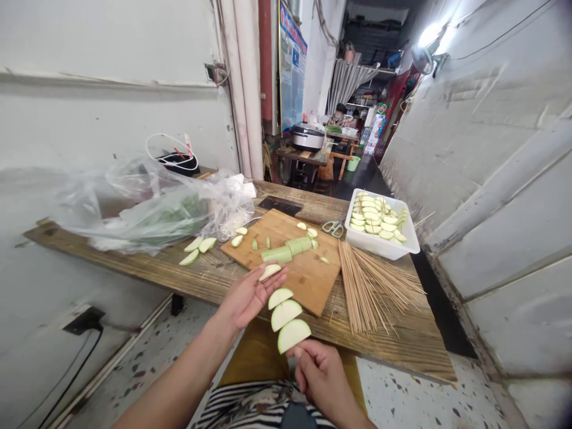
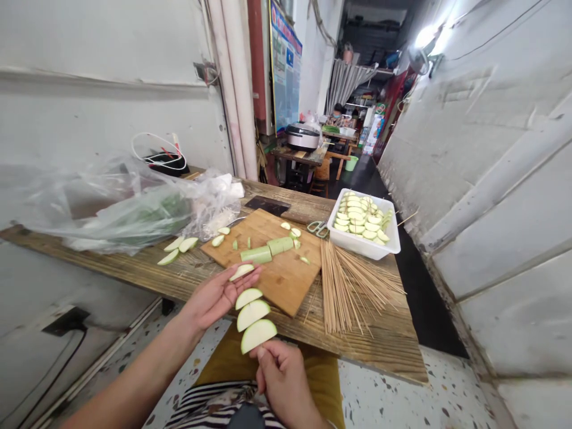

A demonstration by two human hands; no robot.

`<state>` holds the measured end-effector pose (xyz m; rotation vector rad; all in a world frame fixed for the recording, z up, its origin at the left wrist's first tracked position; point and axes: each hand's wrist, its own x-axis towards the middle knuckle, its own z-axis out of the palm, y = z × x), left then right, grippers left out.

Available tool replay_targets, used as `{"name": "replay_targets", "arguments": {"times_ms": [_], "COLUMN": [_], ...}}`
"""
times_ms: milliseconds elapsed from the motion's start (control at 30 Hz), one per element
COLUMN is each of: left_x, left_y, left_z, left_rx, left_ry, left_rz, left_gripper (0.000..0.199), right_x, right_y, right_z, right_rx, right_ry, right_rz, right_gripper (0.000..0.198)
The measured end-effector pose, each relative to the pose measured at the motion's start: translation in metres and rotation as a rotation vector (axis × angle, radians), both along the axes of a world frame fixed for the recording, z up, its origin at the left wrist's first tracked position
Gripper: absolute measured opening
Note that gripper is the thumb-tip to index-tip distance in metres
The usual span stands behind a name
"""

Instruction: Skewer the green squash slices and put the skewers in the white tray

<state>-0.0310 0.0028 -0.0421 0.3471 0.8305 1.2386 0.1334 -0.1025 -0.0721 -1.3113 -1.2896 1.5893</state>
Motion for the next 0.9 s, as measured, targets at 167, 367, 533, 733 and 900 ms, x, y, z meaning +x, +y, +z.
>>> {"name": "replay_targets", "arguments": {"times_ms": [167, 367, 533, 733, 900], "left_x": [0.0022, 0.0053, 0.0062, 0.0065, 0.0058], "left_y": [-0.0012, -0.0017, -0.0025, -0.0042, -0.0028], "left_z": [0.0020, 0.0037, 0.0034, 0.0031, 0.0021], "left_rx": [0.012, 0.008, 0.020, 0.039, 0.071], "left_ry": [0.012, 0.028, 0.036, 0.039, 0.073], "left_rz": [0.010, 0.030, 0.013, 0.010, -0.013], "left_gripper": [0.017, 0.015, 0.015, 0.017, 0.016], "right_x": [0.0009, 0.0014, 0.0024, 0.0016, 0.0019], "right_y": [0.0003, 0.0016, 0.0012, 0.0014, 0.0019], "right_z": [0.0018, 0.0004, -0.0013, -0.0029, -0.0031], "right_rx": [-0.011, -0.012, -0.006, -0.008, -0.021], "right_ry": [-0.007, -0.020, -0.030, -0.030, -0.020], "right_rz": [0.002, -0.002, 0.007, 0.001, 0.008], "right_gripper": [0.046, 0.048, 0.044, 0.044, 0.045]}}
